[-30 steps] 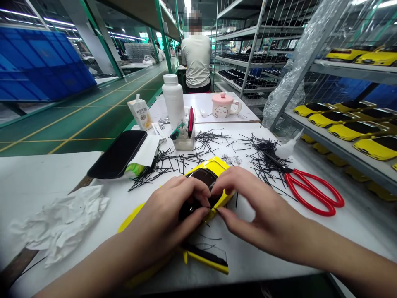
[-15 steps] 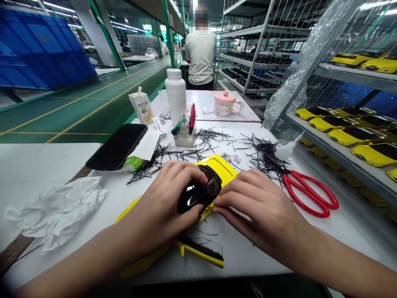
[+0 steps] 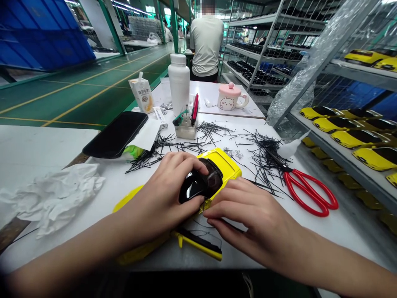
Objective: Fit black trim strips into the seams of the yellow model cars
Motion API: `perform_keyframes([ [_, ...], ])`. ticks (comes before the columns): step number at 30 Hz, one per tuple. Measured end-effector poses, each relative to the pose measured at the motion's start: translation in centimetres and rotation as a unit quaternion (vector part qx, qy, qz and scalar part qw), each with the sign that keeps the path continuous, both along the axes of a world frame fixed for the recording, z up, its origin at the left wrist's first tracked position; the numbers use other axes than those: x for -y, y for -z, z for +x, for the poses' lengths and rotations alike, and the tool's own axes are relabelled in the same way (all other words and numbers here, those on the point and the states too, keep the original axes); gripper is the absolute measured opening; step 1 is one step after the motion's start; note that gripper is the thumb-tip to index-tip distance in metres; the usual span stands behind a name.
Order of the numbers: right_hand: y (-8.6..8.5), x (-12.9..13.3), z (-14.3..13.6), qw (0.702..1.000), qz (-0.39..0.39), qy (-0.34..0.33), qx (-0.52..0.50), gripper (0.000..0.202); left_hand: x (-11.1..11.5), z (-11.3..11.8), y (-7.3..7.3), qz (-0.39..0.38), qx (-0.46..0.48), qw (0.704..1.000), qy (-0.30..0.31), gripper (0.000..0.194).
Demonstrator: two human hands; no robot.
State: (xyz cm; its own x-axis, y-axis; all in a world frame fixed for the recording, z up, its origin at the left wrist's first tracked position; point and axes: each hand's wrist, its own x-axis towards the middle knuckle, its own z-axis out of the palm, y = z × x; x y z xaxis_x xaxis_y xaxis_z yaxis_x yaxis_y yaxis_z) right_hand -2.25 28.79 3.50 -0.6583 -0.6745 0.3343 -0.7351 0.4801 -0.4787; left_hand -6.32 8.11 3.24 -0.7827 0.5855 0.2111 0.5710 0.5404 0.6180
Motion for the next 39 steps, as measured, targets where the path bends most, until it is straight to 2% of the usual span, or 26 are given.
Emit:
perform_keyframes([
  [4, 0.2, 0.1, -0.3, 1.000, -0.006, -0.018, 0.009, 0.016, -0.2, 0.2, 0.1, -0.004, 0.004, 1.000, -0.020, 0.028],
  [7, 0.6, 0.0, -0.8, 0.999, 0.001, -0.021, 0.025, 0.017, 0.1, -0.1, -0.1, 0.023, 0.030, 0.999, -0.012, 0.030],
  [9, 0.9, -0.1, -1.1, 0.999, 0.008, -0.024, 0.029, 0.016, 0.3, -0.4, -0.5, 0.066, 0.072, 0.995, -0.012, 0.031],
  [13, 1.2, 0.0, -1.3, 0.998, 0.034, -0.022, 0.041, 0.020, 0.7, -1.2, -1.1, 0.176, 0.155, 0.969, -0.080, 0.029],
  [18, 1.9, 0.6, -0.7, 1.000, 0.006, 0.003, 0.021, 0.021, 0.6, -1.5, -1.1, 0.243, 0.219, 0.938, -0.112, 0.025],
  [22, 3.1, 0.7, 0.0, 0.999, 0.011, 0.019, 0.041, 0.018, 0.5, -1.4, -1.1, 0.265, 0.248, 0.924, -0.118, 0.024],
  [26, 3.9, 0.6, 0.4, 0.998, 0.021, 0.021, 0.055, 0.020, 0.4, -1.4, -1.1, 0.273, 0.240, 0.925, -0.111, 0.021],
  [39, 4.0, 0.9, 0.2, 0.999, 0.036, 0.003, -0.002, 0.022, 0.4, -1.4, -1.0, 0.280, 0.231, 0.925, -0.114, 0.021],
])
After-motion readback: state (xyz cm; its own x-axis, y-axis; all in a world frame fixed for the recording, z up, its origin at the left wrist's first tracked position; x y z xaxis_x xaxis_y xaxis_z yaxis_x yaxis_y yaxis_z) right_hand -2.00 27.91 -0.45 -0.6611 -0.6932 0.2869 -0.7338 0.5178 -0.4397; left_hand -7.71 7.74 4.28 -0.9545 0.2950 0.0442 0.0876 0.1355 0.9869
